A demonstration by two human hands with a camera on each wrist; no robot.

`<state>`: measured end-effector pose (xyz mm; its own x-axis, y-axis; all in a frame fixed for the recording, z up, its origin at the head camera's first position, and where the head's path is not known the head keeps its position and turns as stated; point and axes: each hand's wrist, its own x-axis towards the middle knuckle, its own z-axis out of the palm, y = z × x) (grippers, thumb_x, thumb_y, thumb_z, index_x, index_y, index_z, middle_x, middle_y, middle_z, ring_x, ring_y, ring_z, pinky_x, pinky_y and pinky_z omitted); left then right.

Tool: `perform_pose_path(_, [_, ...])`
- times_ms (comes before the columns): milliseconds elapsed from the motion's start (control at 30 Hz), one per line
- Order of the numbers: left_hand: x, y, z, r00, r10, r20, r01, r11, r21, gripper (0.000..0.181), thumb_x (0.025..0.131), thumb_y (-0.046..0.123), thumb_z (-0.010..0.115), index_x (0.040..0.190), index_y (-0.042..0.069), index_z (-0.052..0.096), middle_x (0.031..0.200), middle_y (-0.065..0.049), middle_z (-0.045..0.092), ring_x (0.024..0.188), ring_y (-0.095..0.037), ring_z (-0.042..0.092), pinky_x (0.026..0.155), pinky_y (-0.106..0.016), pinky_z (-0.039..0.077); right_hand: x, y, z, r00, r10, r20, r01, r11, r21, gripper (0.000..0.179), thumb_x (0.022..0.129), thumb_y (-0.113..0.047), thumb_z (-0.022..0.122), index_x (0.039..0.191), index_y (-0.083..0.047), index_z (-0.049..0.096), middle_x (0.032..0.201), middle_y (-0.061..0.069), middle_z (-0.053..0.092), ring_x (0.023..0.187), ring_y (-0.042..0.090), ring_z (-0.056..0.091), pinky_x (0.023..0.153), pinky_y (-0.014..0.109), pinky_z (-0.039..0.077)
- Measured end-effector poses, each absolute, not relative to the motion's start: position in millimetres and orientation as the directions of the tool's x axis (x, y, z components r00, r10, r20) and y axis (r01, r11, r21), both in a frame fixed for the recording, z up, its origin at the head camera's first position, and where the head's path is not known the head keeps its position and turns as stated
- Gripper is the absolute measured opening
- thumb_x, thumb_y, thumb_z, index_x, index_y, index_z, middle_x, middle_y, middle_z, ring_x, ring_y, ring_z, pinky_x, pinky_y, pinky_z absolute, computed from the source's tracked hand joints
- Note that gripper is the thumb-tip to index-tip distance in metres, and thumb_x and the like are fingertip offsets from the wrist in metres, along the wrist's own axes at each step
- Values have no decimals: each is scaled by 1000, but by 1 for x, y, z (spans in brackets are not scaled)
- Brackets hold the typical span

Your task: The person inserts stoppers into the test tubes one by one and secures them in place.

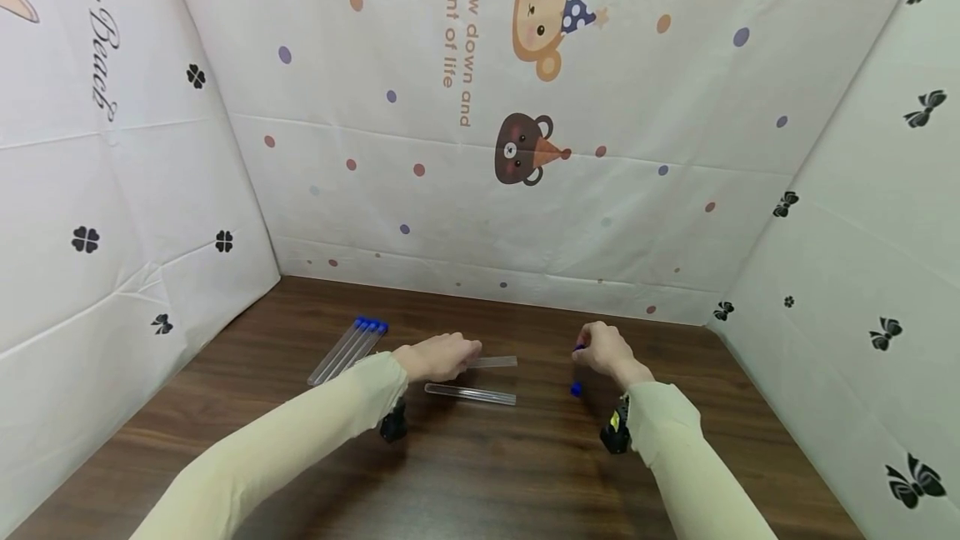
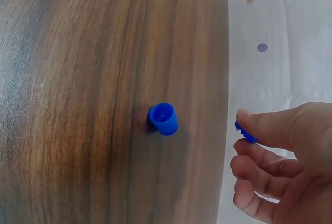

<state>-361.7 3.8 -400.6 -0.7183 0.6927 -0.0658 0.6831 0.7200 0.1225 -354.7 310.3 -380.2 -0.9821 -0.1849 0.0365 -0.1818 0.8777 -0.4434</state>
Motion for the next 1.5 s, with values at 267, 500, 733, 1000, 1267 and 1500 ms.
perform_pose_path(267, [-369,-8,-381,-732,681,-11,672,725,152,34,95,3,54,126,15,57,113,-5,68,74,-11,61,67,-23,50,-351,307,-369,-978,-166,123,-204,881,-428,15,89,-15,67,98,-3,63,90,12,66,70,17,56,60,31,43])
perform_pose_path(500, [-377,-19,-365,-730,675,105,682,709,182,19,97,12,55,115,16,56,92,-2,66,55,-10,44,51,-23,34,-355,304,-360,-959,-177,223,-255,883,-395,18,87,-12,69,102,-1,66,85,12,67,67,17,57,60,33,45])
perform_pose_path(733, [-377,-25,-356,-726,680,98,685,704,187,20,100,14,53,120,16,52,90,-5,68,58,-11,54,52,-22,34,-354,297,-353,-941,-197,275,-302,856,-420,20,90,-12,67,105,1,68,90,16,72,75,25,65,66,40,52])
perform_pose_path(1000, [-374,-24,-350,-755,651,72,655,747,115,48,97,5,54,141,23,46,106,-5,73,69,-9,65,47,-21,32,-352,283,-346,-956,-159,246,-276,773,-572,23,92,-14,65,110,-1,67,91,17,73,68,15,63,60,32,52])
perform_pose_path(1267, [-377,-22,-355,-759,647,78,651,757,56,47,97,6,56,140,23,48,101,-2,73,55,-5,49,52,-22,36,-349,268,-344,-971,-151,185,-238,656,-716,23,94,-12,62,113,1,66,84,10,72,58,14,59,50,27,50])
perform_pose_path(1500, [-375,-20,-355,-748,658,85,660,751,2,49,96,4,56,140,25,47,106,0,72,78,-9,65,66,-24,49,-349,260,-346,-973,-170,159,-230,614,-755,27,95,-13,60,116,5,63,93,17,73,59,13,59,51,26,49])
